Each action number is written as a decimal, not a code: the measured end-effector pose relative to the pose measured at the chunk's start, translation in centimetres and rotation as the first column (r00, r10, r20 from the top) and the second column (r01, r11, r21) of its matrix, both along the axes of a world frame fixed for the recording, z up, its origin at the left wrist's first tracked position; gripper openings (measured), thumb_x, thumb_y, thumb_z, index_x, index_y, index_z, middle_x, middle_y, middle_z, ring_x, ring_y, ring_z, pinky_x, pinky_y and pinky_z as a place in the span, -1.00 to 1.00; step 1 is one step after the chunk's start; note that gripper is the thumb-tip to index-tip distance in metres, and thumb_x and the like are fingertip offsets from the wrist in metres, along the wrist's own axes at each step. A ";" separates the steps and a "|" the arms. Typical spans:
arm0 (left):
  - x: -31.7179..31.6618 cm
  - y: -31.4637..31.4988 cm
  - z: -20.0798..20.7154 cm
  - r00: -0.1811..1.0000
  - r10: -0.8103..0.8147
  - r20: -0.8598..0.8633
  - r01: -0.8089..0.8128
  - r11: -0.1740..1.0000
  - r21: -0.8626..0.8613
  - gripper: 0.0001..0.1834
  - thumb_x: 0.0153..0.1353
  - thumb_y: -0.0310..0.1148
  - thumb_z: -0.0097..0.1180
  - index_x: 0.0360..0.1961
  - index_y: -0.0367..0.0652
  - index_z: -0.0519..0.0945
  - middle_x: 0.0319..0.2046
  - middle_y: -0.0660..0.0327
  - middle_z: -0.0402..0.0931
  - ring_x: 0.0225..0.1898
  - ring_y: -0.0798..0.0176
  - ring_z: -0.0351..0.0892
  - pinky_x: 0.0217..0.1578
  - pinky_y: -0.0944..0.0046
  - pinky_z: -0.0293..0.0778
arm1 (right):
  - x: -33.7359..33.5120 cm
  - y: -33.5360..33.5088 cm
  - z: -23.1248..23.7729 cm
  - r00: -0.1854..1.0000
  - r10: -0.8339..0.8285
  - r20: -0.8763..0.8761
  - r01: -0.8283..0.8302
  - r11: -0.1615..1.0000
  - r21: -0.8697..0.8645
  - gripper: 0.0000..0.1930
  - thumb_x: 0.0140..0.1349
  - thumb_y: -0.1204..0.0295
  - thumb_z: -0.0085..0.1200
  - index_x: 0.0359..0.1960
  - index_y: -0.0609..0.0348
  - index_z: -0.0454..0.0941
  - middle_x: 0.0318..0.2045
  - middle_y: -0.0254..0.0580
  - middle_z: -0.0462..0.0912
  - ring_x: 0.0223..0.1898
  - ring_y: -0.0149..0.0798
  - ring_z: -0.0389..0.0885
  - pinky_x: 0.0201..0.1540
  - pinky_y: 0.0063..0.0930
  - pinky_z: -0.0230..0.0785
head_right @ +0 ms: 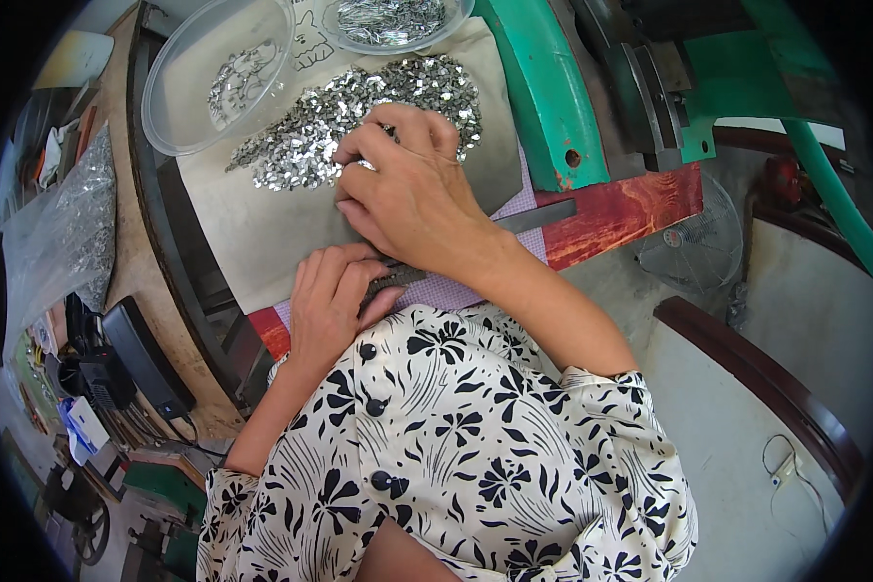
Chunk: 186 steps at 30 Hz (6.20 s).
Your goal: The person fits small metal pieces into the slots of a metal bar by hand, inserts the bar into a benchtop press machine, and attaches more metal pieces into the bar.
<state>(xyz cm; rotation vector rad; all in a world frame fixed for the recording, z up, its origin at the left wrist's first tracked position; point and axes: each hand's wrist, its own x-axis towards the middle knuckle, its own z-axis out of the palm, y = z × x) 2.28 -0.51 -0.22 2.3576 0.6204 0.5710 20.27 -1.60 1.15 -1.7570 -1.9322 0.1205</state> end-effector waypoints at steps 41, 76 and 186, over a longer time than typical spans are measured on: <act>1.0 3.1 -5.5 0.948 0.254 0.193 -0.284 0.948 0.142 -0.75 -0.12 -0.25 0.29 -0.45 -0.07 0.51 -0.25 0.23 0.41 -0.11 0.14 0.40 -0.14 0.13 0.31 | 1.5 0.0 3.4 0.961 0.064 0.270 -0.020 0.987 -0.162 -0.85 -0.06 0.39 0.32 -0.45 0.18 0.70 -0.16 -0.19 0.56 0.14 0.03 0.36 0.22 -0.01 0.14; 0.7 3.9 -5.2 0.968 0.208 0.144 -0.231 0.959 0.167 -0.73 -0.16 -0.23 0.31 -0.43 -0.03 0.52 -0.22 0.27 0.42 -0.08 0.18 0.39 -0.14 0.12 0.27 | 2.6 0.2 -0.2 0.963 0.267 0.046 -0.261 0.960 -0.106 -0.89 0.03 0.45 0.25 -0.43 0.22 0.62 -0.18 -0.12 0.55 0.03 0.02 0.39 0.13 0.01 0.12; -0.9 3.3 -1.6 0.979 0.176 0.103 -0.184 0.980 0.075 -0.79 -0.03 -0.32 0.30 -0.39 -0.10 0.53 -0.18 0.22 0.45 -0.03 0.13 0.42 -0.07 0.11 0.33 | 1.3 -1.6 2.4 0.988 0.156 0.023 -0.152 0.981 -0.123 -0.85 -0.16 0.47 0.37 -0.48 0.03 0.68 -0.17 -0.29 0.60 0.14 0.02 0.36 0.21 0.00 0.02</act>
